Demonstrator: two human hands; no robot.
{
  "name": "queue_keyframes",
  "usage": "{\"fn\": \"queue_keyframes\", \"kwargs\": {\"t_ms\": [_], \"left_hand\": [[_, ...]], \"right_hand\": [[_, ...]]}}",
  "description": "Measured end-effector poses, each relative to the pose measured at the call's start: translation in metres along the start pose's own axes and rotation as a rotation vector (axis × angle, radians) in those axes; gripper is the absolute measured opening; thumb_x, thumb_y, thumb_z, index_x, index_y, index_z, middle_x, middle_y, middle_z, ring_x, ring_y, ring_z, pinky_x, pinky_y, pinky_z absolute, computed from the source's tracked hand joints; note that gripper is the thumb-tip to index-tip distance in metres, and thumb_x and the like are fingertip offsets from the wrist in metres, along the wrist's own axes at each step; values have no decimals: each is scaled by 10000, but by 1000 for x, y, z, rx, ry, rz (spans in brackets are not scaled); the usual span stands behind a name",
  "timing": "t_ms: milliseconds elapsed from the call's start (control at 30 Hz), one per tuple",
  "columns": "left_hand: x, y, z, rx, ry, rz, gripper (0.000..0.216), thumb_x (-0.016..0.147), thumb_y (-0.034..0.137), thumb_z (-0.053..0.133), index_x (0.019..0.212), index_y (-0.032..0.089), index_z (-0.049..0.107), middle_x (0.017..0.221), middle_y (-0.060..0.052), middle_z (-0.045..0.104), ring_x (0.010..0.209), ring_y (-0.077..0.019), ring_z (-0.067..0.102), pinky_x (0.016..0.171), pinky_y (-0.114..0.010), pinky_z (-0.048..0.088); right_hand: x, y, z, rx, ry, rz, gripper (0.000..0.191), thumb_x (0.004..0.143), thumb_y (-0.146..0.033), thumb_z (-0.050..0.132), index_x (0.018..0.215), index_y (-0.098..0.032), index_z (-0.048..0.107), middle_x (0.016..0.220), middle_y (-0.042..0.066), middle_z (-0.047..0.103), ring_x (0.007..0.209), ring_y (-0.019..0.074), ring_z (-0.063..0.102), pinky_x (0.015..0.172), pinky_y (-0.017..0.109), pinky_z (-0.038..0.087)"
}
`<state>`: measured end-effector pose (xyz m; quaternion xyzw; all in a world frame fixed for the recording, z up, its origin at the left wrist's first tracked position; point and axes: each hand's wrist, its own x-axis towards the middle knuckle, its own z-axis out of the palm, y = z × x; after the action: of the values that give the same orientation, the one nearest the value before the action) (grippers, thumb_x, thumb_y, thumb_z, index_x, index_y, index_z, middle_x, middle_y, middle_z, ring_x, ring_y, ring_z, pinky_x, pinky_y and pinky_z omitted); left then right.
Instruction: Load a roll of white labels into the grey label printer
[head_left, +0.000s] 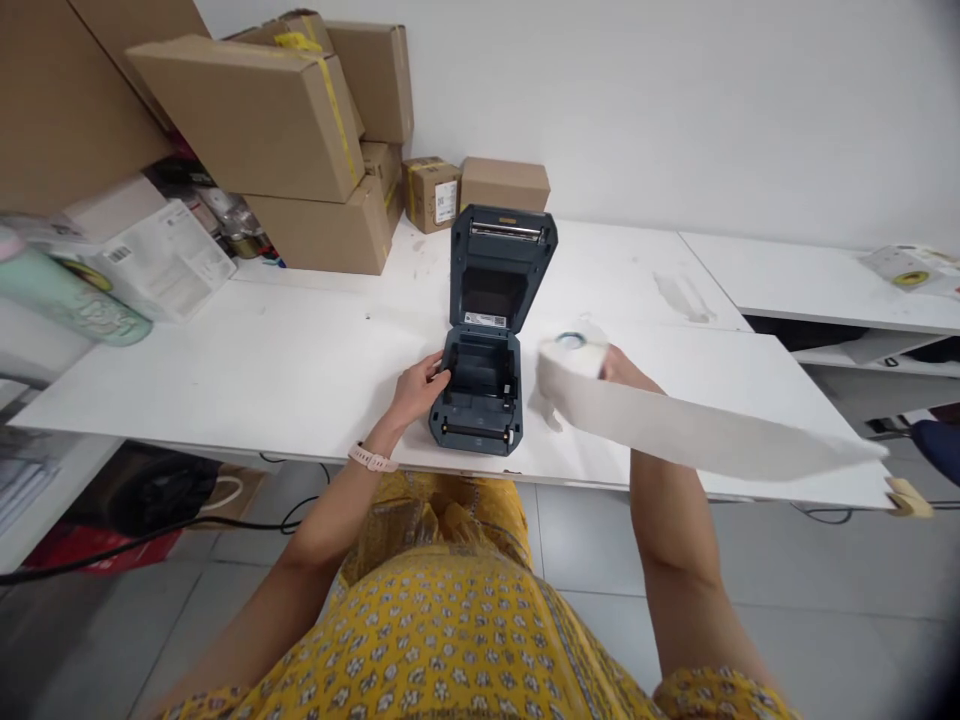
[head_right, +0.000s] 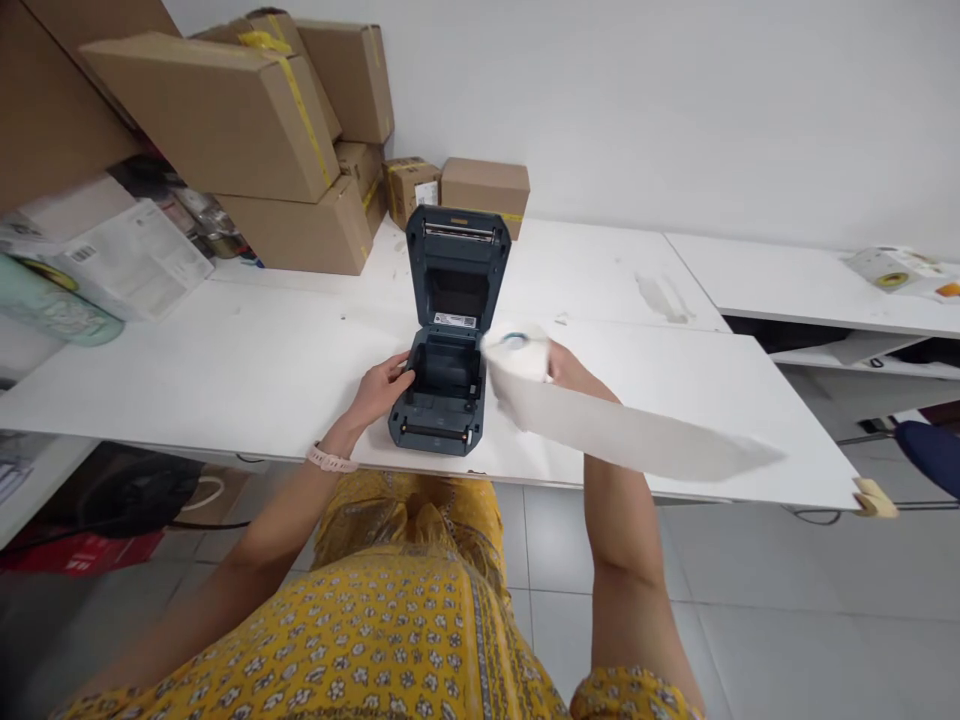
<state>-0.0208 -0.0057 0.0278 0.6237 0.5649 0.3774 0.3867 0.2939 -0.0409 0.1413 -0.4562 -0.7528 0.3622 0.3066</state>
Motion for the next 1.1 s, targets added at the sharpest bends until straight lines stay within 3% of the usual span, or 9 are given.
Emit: {"fn": "queue_keyframes", "kwargs": {"t_ms": [133, 233, 633, 733, 833, 967, 1100], "left_hand": [[-2, 5, -2, 119, -18, 11, 531, 910, 350, 550, 1420, 204, 578, 1110, -73, 782, 1037, -253, 727, 917, -357, 541], [-2, 8, -2, 156, -11, 9, 523, 919, 331, 528, 1422, 197, 573, 1170, -80, 767, 1077, -260, 721, 943, -364, 533], [-5, 8, -2, 159, 2, 8, 507, 930, 352, 527, 1428, 261, 573, 1219, -39, 754, 1081, -253, 726, 962, -340, 529], [-5, 8, -1, 172, 1, -5, 505, 936, 355, 520, 1430, 264, 570, 1218, -36, 755, 1073, -248, 728, 966, -339, 528], [-6, 10, -2, 183, -10, -23, 513, 937, 359, 516, 1439, 261, 560, 1242, -41, 744, 1098, -255, 721, 962, -341, 531], [-8, 13, -2, 181, -1, -12, 505, 937, 338, 510, 1433, 261, 562, 1246, -39, 743, 1109, -252, 718, 984, -349, 523], [-9, 17, -2, 164, -1, -20, 512, 936, 310, 501, 1439, 232, 556, 1286, -57, 723, 1160, -255, 696, 1029, -359, 501]], "right_hand": [[61, -35, 32, -410, -269, -86, 698, 670, -490, 800, 1298, -257, 602, 1267, 83, 686, 1133, 327, 640, 963, 447, 497], [93, -32, 52, -692, -332, -53, 766, 660, -476, 799, 1348, -243, 558, 1276, 121, 668, 1148, 360, 624, 984, 478, 451], [111, 12, 91, -901, -390, 35, 805, 728, -548, 740, 1397, -164, 511, 1228, 177, 663, 1139, 372, 607, 1054, 490, 365], [103, 12, 93, -897, -346, 9, 766, 773, -452, 749, 1430, -152, 495, 1296, 192, 643, 1235, 378, 578, 1115, 525, 340], [74, 2, 95, -839, -218, -103, 600, 904, -370, 636, 1450, -170, 489, 1405, 174, 598, 1334, 346, 535, 1171, 534, 324], [17, -14, 112, -741, -124, -206, 492, 1040, -408, 406, 1487, -208, 454, 1580, 128, 457, 1479, 281, 413, 1212, 521, 341], [-21, -16, 142, -749, -136, -176, 547, 1049, -477, 357, 1501, -185, 455, 1627, 136, 374, 1530, 278, 326, 1236, 510, 339]]}}
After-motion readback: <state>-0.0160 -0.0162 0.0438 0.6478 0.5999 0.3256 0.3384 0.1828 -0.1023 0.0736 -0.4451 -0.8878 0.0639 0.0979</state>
